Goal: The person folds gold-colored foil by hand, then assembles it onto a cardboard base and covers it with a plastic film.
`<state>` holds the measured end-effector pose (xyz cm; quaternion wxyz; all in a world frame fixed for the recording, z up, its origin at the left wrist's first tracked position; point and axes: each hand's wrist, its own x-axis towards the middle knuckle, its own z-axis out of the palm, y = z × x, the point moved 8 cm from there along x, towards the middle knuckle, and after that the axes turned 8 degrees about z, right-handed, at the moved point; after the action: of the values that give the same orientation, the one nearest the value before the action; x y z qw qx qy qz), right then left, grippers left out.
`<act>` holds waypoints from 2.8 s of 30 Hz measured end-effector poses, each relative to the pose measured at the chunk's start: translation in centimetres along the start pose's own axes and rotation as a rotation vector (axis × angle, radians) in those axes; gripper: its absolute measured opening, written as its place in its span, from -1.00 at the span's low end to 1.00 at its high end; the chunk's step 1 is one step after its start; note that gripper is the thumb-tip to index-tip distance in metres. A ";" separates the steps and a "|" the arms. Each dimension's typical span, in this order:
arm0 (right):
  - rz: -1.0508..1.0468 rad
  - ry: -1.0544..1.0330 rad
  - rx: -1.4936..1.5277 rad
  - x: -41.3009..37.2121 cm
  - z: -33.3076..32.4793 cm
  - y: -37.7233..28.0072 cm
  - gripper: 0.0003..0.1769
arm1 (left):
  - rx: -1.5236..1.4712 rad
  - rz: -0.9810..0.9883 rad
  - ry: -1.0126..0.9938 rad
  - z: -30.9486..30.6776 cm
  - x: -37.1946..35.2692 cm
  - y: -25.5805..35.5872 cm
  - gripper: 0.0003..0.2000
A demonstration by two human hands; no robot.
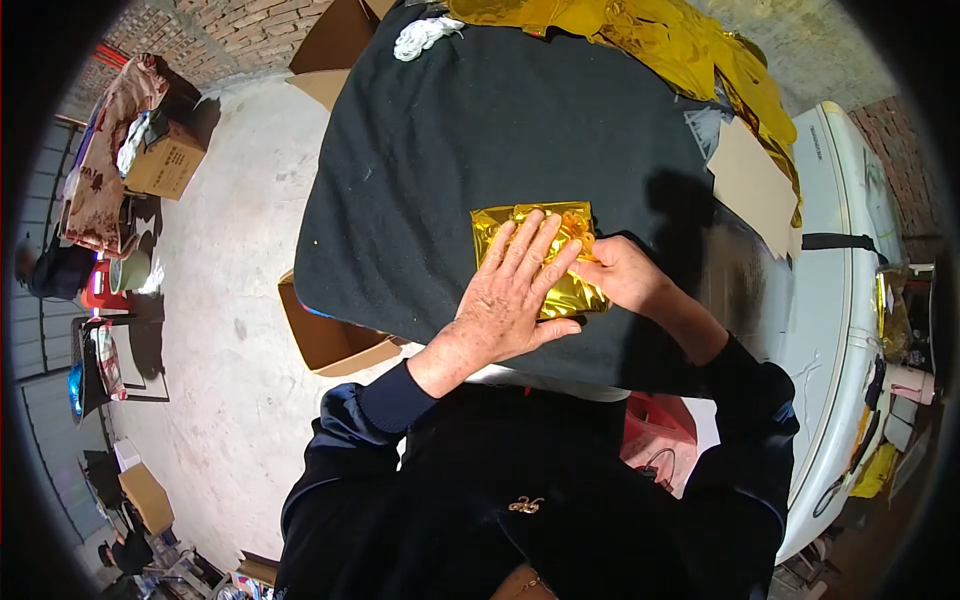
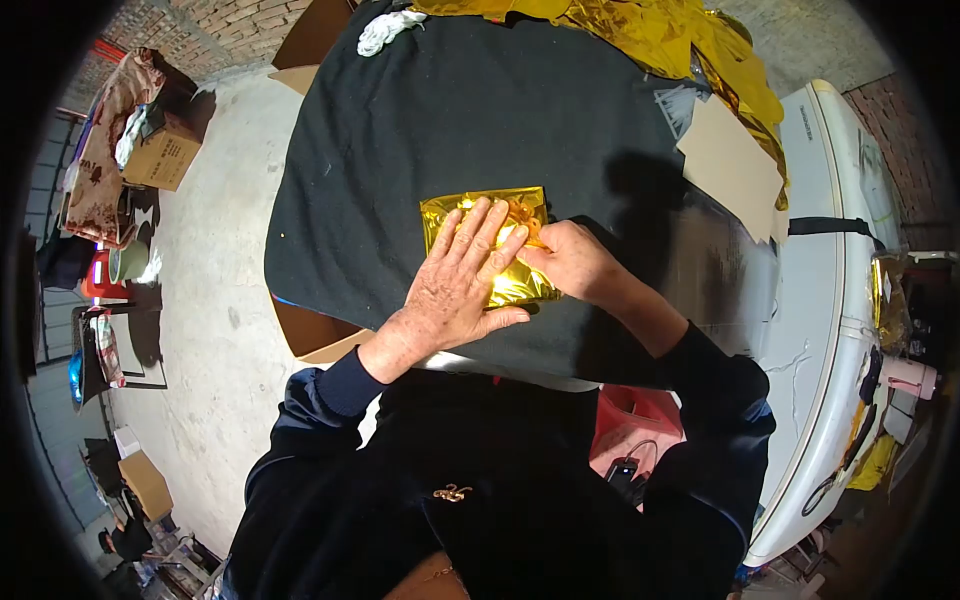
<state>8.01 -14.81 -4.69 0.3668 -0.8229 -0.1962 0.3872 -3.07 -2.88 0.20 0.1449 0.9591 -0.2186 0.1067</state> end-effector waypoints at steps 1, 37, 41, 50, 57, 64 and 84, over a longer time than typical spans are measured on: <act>0.007 -0.003 0.012 0.2 0.1 0.2 -0.63 | 0.012 -0.014 -0.007 0.2 -0.1 -0.2 0.05; -0.466 0.502 -0.809 -8.3 2.3 -6.9 0.11 | -0.046 -0.077 -0.018 0.5 0.0 -0.8 0.12; -0.479 0.456 -0.844 -4.1 2.9 -7.4 0.14 | -0.039 -0.085 -0.028 0.5 -0.1 -0.7 0.10; -0.399 0.465 -0.875 -4.6 0.1 -5.3 0.08 | -0.037 -0.093 -0.060 -0.6 0.6 -0.2 0.11; -0.291 1.048 -1.080 -7.7 -15.2 -2.7 -0.12 | 0.030 -0.060 -0.052 -0.6 0.3 0.0 0.11; -0.082 0.966 -0.857 -9.4 -23.0 8.5 -0.48 | 0.069 -0.043 -0.060 -0.2 0.2 -0.1 0.11; -0.526 1.232 -0.921 -12.9 -21.0 2.1 -0.76 | 0.020 -0.067 -0.024 -0.8 0.1 -0.1 0.09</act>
<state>16.50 -33.47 9.14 0.1123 -0.8836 -0.2855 -0.3538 -3.03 -2.55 0.99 0.1360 0.9685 -0.1867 0.0924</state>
